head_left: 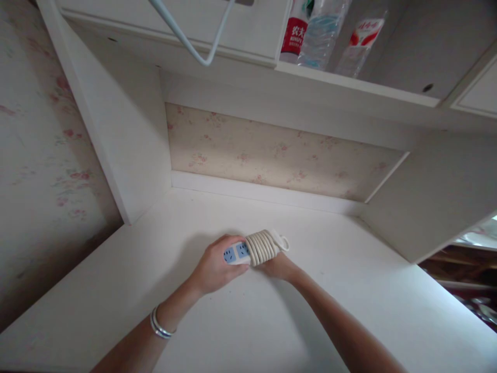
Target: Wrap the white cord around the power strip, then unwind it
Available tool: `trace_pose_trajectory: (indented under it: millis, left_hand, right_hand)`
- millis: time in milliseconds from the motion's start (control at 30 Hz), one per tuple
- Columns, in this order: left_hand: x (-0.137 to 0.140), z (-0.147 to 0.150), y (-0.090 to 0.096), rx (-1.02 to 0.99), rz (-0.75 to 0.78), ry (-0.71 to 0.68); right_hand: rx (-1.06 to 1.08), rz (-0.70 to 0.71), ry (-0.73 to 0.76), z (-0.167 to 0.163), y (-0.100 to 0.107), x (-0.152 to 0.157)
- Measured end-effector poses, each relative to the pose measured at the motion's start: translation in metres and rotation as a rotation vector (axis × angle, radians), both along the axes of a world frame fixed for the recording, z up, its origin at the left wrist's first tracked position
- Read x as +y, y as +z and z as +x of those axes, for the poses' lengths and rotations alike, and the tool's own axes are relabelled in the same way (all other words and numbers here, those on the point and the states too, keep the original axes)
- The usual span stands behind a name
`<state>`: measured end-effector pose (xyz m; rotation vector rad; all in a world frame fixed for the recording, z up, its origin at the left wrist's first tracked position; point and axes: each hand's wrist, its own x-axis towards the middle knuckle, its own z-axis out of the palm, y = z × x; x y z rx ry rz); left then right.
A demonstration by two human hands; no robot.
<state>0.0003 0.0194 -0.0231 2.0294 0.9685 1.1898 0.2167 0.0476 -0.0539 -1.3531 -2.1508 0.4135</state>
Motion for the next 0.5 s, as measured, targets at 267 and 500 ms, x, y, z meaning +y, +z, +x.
trace_pose_trajectory:
  millis: [267, 500]
  left_hand:
    - [0.004, 0.008, -0.008, 0.035, 0.02, 0.146]
    - [0.006, 0.014, -0.014, 0.106, 0.084, 0.257]
  right_hand:
    - [0.703, -0.822, 0.249, 0.006, 0.011, -0.02]
    - [0.99, -0.867, 0.26, -0.007, 0.002, -0.043]
